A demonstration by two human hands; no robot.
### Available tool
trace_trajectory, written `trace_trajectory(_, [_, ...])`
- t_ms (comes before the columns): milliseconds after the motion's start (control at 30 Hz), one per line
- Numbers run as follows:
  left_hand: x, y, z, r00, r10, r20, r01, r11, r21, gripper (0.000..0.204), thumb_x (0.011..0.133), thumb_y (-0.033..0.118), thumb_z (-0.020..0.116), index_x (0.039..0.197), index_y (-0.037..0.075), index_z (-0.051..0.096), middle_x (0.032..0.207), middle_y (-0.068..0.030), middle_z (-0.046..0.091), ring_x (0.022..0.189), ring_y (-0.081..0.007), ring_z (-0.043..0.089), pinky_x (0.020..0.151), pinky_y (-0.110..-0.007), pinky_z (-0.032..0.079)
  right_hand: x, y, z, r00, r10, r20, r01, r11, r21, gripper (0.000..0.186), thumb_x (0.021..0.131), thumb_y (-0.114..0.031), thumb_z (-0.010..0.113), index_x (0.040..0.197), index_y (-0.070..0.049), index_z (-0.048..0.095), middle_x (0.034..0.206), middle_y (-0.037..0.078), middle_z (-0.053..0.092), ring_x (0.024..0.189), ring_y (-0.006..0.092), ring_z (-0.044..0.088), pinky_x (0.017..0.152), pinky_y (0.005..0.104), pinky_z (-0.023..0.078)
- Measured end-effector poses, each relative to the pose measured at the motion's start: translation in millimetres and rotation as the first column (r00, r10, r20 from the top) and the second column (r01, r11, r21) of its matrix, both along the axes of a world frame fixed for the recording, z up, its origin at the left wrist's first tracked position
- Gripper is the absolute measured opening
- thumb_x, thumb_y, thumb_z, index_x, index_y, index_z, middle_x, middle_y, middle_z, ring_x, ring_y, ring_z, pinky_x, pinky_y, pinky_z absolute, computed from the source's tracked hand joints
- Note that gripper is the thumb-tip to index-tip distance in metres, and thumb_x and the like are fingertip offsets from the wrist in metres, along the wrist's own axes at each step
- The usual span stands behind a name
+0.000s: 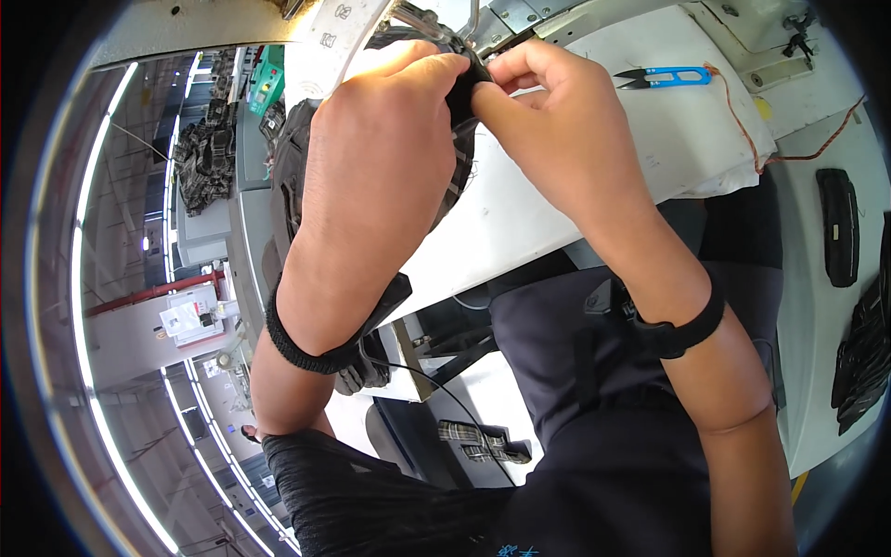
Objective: Sewing the edges and assembling components of a plaid leather pouch using an industrial sewing machine.
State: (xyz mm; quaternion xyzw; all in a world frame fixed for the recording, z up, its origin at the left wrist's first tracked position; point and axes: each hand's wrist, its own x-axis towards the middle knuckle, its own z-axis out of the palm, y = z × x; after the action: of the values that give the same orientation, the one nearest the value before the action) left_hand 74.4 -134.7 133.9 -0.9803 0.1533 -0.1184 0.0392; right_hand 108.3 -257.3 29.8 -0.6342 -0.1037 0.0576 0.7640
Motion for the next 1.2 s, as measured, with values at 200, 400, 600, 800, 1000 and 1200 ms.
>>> trace_trajectory(200, [-2.7, -5.5, -2.4, 0.996, 0.083, 0.025, -0.082, 0.996, -0.045, 0.023, 0.089, 0.0, 0.063, 0.104, -0.002, 0.079, 0.092, -0.0206, 0.076, 0.082, -0.0374, 0.075, 0.078, -0.041, 0.06, 9.3, -7.1, 8.4, 0.993, 0.09, 0.078, -0.076, 0.983, -0.165, 0.033, 0.088, -0.018, 0.066, 0.066, 0.005, 0.057, 0.055, 0.019, 0.055, 0.052, 0.0295, 0.059, 0.053, 0.0396, 0.047])
trace_trajectory(400, [-4.1, -25.7, -15.8, 0.955, 0.291, 0.062, -0.262, 0.92, -0.291, 0.022, 0.09, 0.006, 0.066, 0.104, -0.006, 0.079, 0.086, -0.0239, 0.076, 0.078, -0.0356, 0.076, 0.077, -0.038, 0.06, 10.4, 4.6, -9.6, 0.996, 0.083, -0.032, -0.075, 0.979, 0.191, 0.025, 0.086, -0.016, 0.067, 0.071, 0.005, 0.065, 0.052, 0.011, 0.05, 0.049, 0.0163, 0.046, 0.052, 0.0345, 0.042])
trace_trajectory(600, [-7.2, -44.7, -22.3, 0.9, 0.424, 0.1, -0.361, 0.854, -0.375, 0.021, 0.091, 0.005, 0.067, 0.102, -0.009, 0.078, 0.082, -0.0237, 0.075, 0.074, -0.0343, 0.076, 0.073, -0.038, 0.058, 13.4, 8.4, -16.4, 0.97, 0.195, -0.143, -0.123, 0.908, 0.401, 0.027, 0.089, -0.017, 0.065, 0.073, 0.005, 0.065, 0.055, 0.007, 0.05, 0.054, 0.0092, 0.047, 0.053, 0.0322, 0.04])
trace_trajectory(800, [-34.0, -54.8, -52.5, 0.917, 0.374, 0.136, -0.301, 0.876, -0.376, 0.02, 0.101, 0.007, 0.066, 0.115, -0.006, 0.071, 0.092, -0.0182, 0.066, 0.081, -0.0319, 0.066, 0.073, -0.04, 0.053, 6.3, -9.6, -19.2, 0.975, 0.186, -0.123, -0.155, 0.961, 0.227, 0.032, 0.096, -0.021, 0.062, 0.076, 0.004, 0.066, 0.062, 0.011, 0.056, 0.058, 0.0147, 0.054, 0.057, 0.0354, 0.044])
trace_trajectory(1000, [-98.0, -52.8, -87.9, 0.946, 0.324, 0.004, -0.256, 0.754, -0.605, 0.024, 0.098, -0.006, 0.067, 0.121, -0.004, 0.073, 0.106, -0.015, 0.071, 0.079, -0.0206, 0.068, 0.07, -0.032, 0.055, -26.5, -11.3, -20.5, 0.929, -0.127, 0.347, 0.158, 0.985, -0.064, 0.025, 0.1, -0.023, 0.068, 0.109, 0.0, 0.071, 0.084, 0.017, 0.067, 0.08, 0.0381, 0.066, 0.07, 0.0443, 0.053])
trace_trajectory(1200, [-108.7, 3.7, -90.9, 0.838, 0.513, 0.187, -0.31, 0.729, -0.61, 0.031, 0.103, 0.009, 0.068, 0.133, 0.002, 0.07, 0.127, -0.0148, 0.07, 0.118, -0.0243, 0.063, 0.095, -0.038, 0.052, -24.3, -10.3, -18.5, 0.974, 0.017, 0.228, 0.011, 0.993, -0.12, 0.037, 0.102, -0.015, 0.068, 0.135, 0.002, 0.063, 0.067, 0.004, 0.056, 0.059, 0.0104, 0.049, 0.058, 0.0299, 0.043])
